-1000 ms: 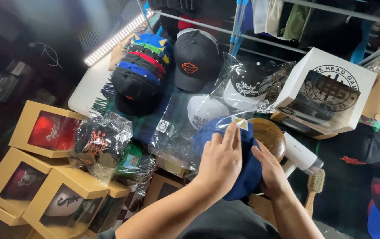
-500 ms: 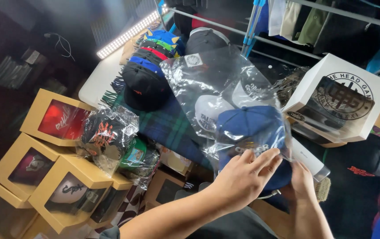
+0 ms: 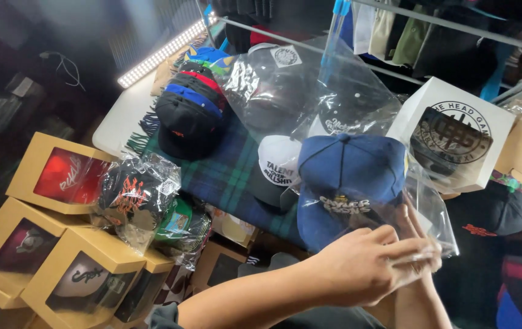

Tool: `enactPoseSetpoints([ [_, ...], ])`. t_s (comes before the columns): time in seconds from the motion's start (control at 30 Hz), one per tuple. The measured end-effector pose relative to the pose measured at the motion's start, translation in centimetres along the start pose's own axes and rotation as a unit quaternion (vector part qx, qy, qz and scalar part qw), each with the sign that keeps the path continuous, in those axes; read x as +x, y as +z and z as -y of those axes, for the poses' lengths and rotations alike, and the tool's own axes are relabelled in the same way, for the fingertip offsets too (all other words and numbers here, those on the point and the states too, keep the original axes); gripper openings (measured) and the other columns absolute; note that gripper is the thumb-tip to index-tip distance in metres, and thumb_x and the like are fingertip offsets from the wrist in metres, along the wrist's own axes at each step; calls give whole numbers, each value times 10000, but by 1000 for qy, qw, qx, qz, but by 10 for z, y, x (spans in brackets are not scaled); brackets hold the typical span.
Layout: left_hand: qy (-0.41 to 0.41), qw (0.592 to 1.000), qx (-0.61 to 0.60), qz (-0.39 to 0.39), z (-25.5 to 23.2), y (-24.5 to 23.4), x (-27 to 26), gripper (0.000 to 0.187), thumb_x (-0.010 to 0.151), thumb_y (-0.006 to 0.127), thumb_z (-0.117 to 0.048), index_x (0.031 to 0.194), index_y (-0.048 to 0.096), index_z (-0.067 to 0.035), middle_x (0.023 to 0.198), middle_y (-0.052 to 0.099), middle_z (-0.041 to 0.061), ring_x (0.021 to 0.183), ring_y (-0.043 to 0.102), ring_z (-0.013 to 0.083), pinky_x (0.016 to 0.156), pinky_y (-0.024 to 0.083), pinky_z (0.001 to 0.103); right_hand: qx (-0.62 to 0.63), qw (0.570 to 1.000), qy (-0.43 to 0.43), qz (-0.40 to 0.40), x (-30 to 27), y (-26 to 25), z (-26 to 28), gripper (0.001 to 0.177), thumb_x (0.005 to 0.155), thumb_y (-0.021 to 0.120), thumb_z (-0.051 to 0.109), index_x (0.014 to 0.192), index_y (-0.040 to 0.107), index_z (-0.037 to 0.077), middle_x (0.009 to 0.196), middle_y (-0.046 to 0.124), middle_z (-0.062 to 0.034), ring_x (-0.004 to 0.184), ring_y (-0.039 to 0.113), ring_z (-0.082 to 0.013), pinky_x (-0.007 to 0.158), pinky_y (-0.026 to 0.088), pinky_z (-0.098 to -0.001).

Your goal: The person selects a blue baseball cap, places it inside a clear plastic bag, and seals the bag by hand.

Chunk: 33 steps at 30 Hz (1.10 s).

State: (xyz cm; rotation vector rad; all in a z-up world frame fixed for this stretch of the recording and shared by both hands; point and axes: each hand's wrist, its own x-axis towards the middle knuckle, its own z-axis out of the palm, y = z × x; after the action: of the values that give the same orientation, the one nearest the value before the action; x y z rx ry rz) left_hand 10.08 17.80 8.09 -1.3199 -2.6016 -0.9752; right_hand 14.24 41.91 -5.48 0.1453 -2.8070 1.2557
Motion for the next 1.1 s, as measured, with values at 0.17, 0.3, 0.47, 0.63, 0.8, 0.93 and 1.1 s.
enactPoseSetpoints([
  [0.17, 55, 981, -110, -152, -2, -61, -34, 473, 1098, 683, -127, 1511, 494, -258, 1538, 595, 36, 1193, 705, 262, 1136, 620, 431, 56, 997, 15, -52, 1, -16, 50, 822, 748, 653, 17, 1536, 419, 2, 1551, 486, -179, 1391, 482, -292, 1186, 360, -395],
  [0.3, -135, 880, 31, -455, 67, -65, -52, 317, 823, 698, -93, 1123, 768, -170, 1110, 759, -46, 961, 743, 215, 864, 556, 287, 100, 990, 34, -97, 40, -22, 81, 798, 791, 673, -58, 1540, 400, -28, 1561, 466, -178, 1413, 453, -262, 1226, 325, -368],
  [0.47, -401, 813, -391, -157, 126, 9, -53, 1005, 836, 746, -355, 1632, 164, -158, 1645, 372, 100, 1474, 436, 324, 1100, 407, 467, 565, 772, 234, -172, 82, -14, 97, 500, 1020, 543, 176, 1514, 578, 108, 1082, 723, -73, 933, 702, -187, 889, 594, -306],
  [0.63, -368, 810, -426, -165, 101, 13, -6, 723, 924, 656, -251, 1574, 375, -103, 1393, 659, 59, 1141, 665, 134, 956, 515, 269, 418, 871, 184, -179, 70, -28, 113, 578, 945, 573, 115, 1512, 489, 43, 1378, 592, -91, 1229, 574, -189, 1111, 459, -304],
  [0.8, -348, 831, -426, -83, 84, 25, 7, 729, 935, 591, -91, 1617, 336, -127, 845, 644, 28, 614, 490, 76, 629, 474, 255, 729, 645, 185, -133, 67, -44, 75, 393, 1117, 460, 236, 1440, 553, 32, 1469, 585, -223, 1381, 527, -374, 1179, 337, -579],
  [0.93, -331, 843, -424, -4, 69, 29, 12, 757, 947, 580, -113, 1637, 269, -145, 897, 682, 89, 740, 651, 184, 762, 539, 328, 559, 768, 255, -184, 64, -51, 88, 477, 1101, 300, 318, 1563, 395, 249, 1569, 482, -40, 1442, 472, -232, 1212, 376, -489],
  [1.1, -368, 834, -407, 58, 56, 21, 12, 659, 921, 534, -118, 1558, 367, -151, 851, 698, 91, 789, 654, 195, 743, 505, 329, 542, 762, 270, -231, 58, -44, 53, 499, 1095, 301, 285, 1583, 393, 334, 1537, 523, -2, 1373, 525, -227, 1125, 434, -517],
])
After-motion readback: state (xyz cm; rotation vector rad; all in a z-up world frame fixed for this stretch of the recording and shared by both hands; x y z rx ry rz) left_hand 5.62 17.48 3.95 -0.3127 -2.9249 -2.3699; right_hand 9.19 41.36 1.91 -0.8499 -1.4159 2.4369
